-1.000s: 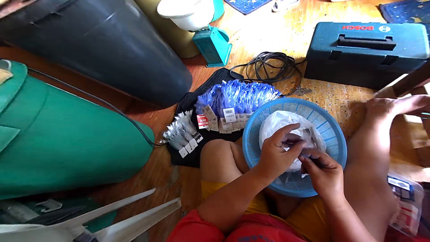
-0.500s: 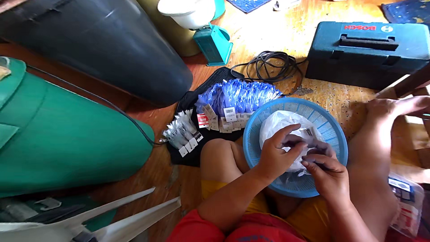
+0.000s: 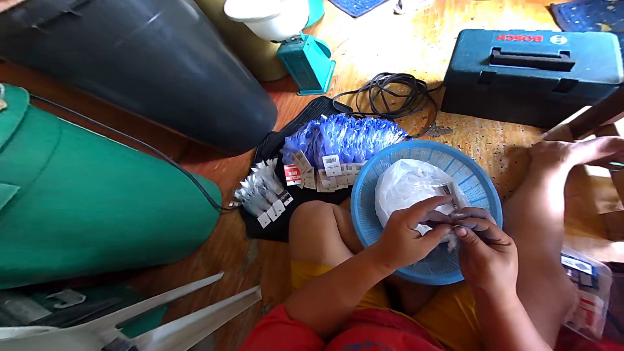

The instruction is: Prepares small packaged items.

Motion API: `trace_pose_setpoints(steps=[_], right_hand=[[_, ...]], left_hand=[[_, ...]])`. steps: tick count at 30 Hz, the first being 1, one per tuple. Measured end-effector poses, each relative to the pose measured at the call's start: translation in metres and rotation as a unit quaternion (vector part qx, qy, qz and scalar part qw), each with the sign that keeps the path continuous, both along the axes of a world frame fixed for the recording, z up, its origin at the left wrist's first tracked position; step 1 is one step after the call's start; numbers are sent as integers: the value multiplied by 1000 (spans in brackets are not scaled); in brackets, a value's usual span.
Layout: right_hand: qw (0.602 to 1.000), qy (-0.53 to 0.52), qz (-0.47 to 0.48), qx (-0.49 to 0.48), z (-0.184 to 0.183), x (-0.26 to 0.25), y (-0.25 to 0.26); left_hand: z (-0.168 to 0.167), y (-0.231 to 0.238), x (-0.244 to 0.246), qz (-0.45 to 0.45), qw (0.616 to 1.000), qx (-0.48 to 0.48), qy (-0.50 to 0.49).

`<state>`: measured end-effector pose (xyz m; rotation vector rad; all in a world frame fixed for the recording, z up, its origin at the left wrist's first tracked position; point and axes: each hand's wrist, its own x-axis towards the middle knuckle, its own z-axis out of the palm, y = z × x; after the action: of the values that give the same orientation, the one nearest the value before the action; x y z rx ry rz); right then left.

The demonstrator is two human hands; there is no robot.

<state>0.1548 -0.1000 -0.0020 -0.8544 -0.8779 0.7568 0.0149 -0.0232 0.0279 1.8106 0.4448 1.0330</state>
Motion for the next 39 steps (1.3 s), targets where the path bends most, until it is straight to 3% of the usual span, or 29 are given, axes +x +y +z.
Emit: trace_pose_setpoints(steps=[13, 17, 19, 21, 23, 26, 28, 30, 33, 36, 39], right_hand=[[998, 58, 1, -23, 1, -3, -2], [999, 9, 9, -31, 5, 1, -2], [999, -37, -9, -17, 6, 5, -3], [998, -55, -27, 12, 8, 11, -2], [997, -49, -41, 32, 12, 17, -3], [997, -9, -65, 39, 10, 26, -2], [996, 21, -78, 30, 4, 32, -3], [995, 39, -90, 17, -2, 37, -3], [992, 51, -112, 13, -8, 44, -3], [992, 53, -119, 5, -10, 49, -2], [992, 70, -94, -51, -12, 51, -6]], left_hand=[[-3, -2, 1, -22, 999, 46, -3], [-6, -2, 3, 3, 998, 66, 0], [-7, -1, 4, 13, 997, 72, 26], [-5, 1, 2, 1, 989, 74, 124], [1, 7, -3, -59, 945, 58, 315], [-10, 19, -7, -200, 792, 12, 577], [-33, 17, -12, -234, 742, 7, 629], [-50, 13, -13, -246, 726, -13, 642], [-64, 4, -7, -246, 725, -50, 641], [-70, 1, -4, -258, 758, -45, 597], [-55, 10, -9, -241, 861, -60, 444]])
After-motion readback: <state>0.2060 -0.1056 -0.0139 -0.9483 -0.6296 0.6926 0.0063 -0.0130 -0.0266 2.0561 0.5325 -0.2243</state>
